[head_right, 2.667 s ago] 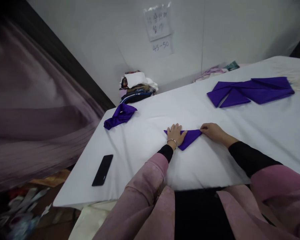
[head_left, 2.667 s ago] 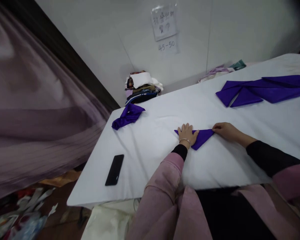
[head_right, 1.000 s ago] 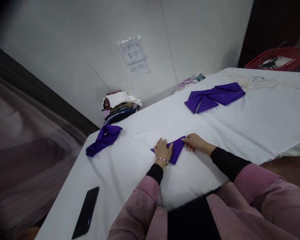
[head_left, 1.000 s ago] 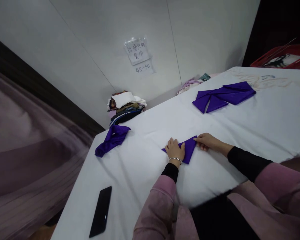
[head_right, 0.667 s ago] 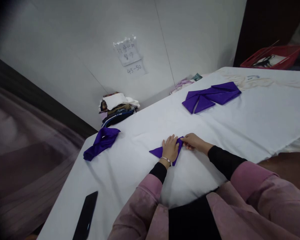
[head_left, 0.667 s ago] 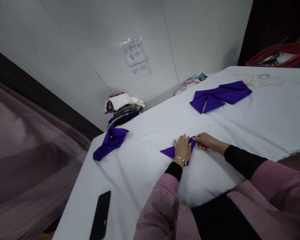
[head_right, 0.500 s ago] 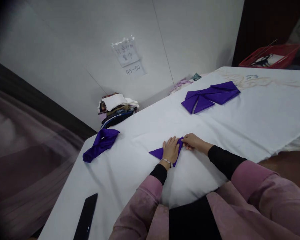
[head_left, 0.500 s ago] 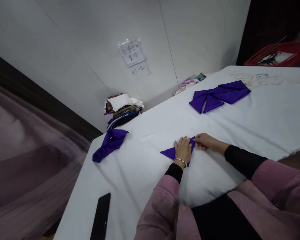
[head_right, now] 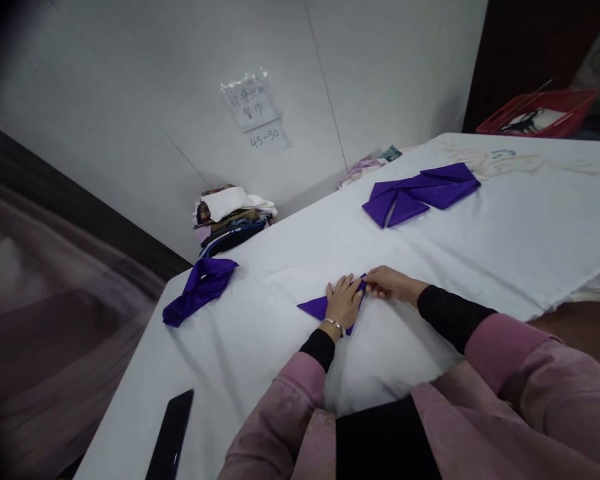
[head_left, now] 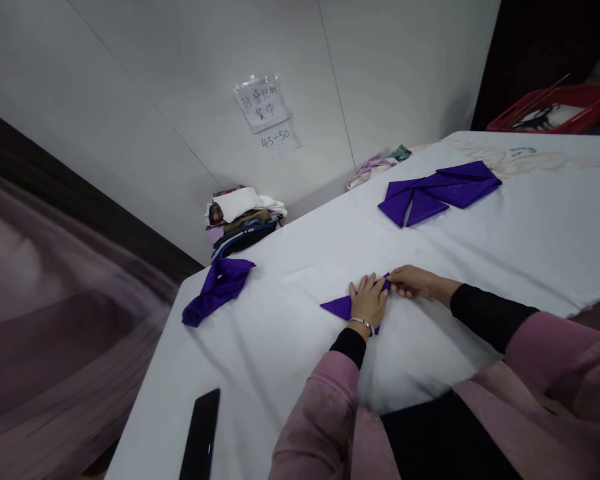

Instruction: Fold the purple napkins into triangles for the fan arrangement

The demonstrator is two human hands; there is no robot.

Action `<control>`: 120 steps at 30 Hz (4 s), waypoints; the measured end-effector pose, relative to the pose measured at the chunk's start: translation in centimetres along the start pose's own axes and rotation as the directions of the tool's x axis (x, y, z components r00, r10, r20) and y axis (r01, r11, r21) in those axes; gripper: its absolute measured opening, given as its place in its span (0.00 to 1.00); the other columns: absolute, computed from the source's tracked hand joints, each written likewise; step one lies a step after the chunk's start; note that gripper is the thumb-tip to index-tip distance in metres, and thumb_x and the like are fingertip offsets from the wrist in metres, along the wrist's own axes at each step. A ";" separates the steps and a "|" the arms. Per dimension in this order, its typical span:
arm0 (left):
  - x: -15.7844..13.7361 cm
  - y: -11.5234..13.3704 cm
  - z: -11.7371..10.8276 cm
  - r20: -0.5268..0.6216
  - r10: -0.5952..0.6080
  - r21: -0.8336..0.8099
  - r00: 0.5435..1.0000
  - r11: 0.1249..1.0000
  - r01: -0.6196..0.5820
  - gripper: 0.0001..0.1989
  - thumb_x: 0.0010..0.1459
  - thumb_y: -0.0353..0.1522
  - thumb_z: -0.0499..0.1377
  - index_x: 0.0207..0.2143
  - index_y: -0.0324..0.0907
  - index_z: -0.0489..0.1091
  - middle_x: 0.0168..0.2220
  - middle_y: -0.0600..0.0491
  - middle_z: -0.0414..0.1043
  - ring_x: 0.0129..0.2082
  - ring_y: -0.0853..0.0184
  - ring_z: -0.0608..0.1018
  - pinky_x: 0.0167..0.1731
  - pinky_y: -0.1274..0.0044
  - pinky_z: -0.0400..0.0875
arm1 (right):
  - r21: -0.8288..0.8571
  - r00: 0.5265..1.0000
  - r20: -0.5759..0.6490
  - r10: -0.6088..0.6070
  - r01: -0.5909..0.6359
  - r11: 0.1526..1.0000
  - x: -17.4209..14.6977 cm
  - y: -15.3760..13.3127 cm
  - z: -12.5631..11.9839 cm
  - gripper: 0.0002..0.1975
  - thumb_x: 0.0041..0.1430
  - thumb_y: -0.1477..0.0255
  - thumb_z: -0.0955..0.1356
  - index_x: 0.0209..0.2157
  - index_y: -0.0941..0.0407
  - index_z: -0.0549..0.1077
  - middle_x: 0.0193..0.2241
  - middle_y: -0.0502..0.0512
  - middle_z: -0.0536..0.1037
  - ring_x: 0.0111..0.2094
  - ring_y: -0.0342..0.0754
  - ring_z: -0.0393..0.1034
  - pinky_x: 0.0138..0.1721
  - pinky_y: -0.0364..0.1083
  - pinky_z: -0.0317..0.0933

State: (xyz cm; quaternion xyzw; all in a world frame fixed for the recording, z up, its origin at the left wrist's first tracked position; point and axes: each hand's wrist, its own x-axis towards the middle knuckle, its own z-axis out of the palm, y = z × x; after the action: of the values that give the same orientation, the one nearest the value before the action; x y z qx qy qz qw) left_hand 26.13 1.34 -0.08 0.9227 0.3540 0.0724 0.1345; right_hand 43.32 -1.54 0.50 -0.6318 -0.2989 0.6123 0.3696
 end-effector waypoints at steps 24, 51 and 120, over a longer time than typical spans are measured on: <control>0.0 0.1 0.2 0.048 0.020 0.080 0.999 0.997 -0.024 0.25 0.65 0.46 0.38 0.61 0.53 0.53 0.65 0.53 0.48 0.64 0.60 0.50 0.60 0.52 0.42 | -0.314 0.988 -0.047 -0.146 0.124 0.941 0.7 -0.6 -0.6 0.03 0.53 0.77 0.64 0.27 0.57 0.67 0.18 0.49 0.74 0.12 0.38 0.60 0.11 0.39 0.46; -0.2 0.7 -0.2 0.049 -0.020 0.061 0.999 0.998 0.017 0.23 0.65 0.41 0.40 0.61 0.52 0.52 0.65 0.56 0.50 0.64 0.64 0.51 0.61 0.57 0.41 | -0.850 0.626 0.375 -0.684 0.527 0.017 -1.6 5.8 -0.6 0.37 0.60 0.52 0.59 0.64 0.56 0.48 0.62 0.66 0.55 0.62 0.59 0.47 0.60 0.62 0.43; -6.1 -1.8 -1.5 0.150 0.121 0.098 0.981 0.986 -0.136 0.34 0.56 0.57 0.46 0.62 0.56 0.50 0.67 0.51 0.42 0.65 0.51 0.44 0.58 0.48 0.41 | -0.823 0.573 0.490 -0.658 0.553 -0.131 -0.7 5.6 -2.1 0.25 0.62 0.56 0.59 0.59 0.47 0.62 0.62 0.60 0.57 0.62 0.60 0.50 0.54 0.62 0.51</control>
State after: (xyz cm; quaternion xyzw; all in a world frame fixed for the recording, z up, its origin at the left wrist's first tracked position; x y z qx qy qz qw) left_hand 20.13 -1.17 0.62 0.9524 0.2863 -0.0048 0.1047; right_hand 44.97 -5.39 -3.80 -0.5247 -0.8352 0.0273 0.1623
